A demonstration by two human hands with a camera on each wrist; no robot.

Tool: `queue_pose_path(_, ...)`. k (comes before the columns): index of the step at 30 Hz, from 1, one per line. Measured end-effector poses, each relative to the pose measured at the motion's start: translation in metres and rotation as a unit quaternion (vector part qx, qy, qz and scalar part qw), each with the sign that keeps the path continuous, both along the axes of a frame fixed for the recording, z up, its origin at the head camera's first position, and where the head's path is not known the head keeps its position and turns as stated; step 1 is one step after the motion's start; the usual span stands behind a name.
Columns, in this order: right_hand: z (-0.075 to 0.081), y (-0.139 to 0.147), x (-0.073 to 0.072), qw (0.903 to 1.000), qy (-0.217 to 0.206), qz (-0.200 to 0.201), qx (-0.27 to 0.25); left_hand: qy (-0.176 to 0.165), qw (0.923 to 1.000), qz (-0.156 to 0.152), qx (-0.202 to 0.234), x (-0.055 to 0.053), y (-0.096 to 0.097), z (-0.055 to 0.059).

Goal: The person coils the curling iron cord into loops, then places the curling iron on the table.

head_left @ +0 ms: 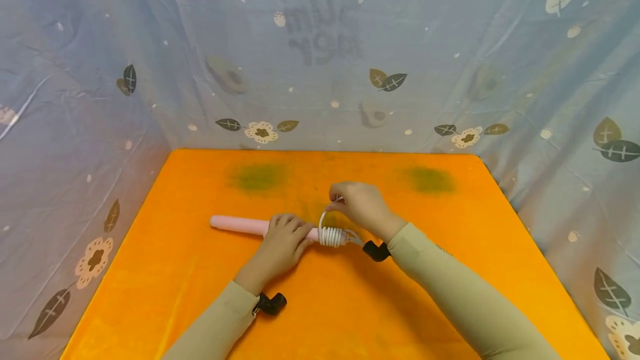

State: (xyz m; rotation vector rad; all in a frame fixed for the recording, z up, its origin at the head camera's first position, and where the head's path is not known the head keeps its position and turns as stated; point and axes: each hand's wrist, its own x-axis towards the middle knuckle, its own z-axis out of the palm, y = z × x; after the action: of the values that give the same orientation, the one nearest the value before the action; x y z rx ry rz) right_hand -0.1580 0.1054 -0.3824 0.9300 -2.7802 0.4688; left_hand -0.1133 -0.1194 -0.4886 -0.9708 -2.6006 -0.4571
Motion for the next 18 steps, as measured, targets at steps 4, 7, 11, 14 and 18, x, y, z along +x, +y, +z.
queue_pose_path(4, -0.007, 0.008, -0.008, 0.9993, -0.037, -0.005, -0.004, 0.010, 0.9999, -0.007, 0.003, 0.000, -0.001, -0.001)
queue_pose_path(7, -0.012, 0.015, -0.012, 0.9977, -0.065, -0.017, -0.009, 0.017, 0.9996, -0.005, 0.020, 0.000, -0.002, 0.000)
queue_pose_path(11, -0.009, 0.025, -0.008, 0.9977, -0.059, -0.025, -0.022, 0.015, 0.9991, 0.001, 0.039, -0.003, -0.004, 0.003)
queue_pose_path(14, -0.001, 0.032, -0.003, 0.9991, -0.020, -0.015, -0.033, 0.006, 0.9989, 0.003, 0.047, -0.006, -0.005, 0.007)
queue_pose_path(18, 0.005, 0.037, 0.000, 0.9989, 0.027, 0.001, -0.039, -0.002, 0.9987, 0.001, 0.051, -0.010, -0.004, 0.011)
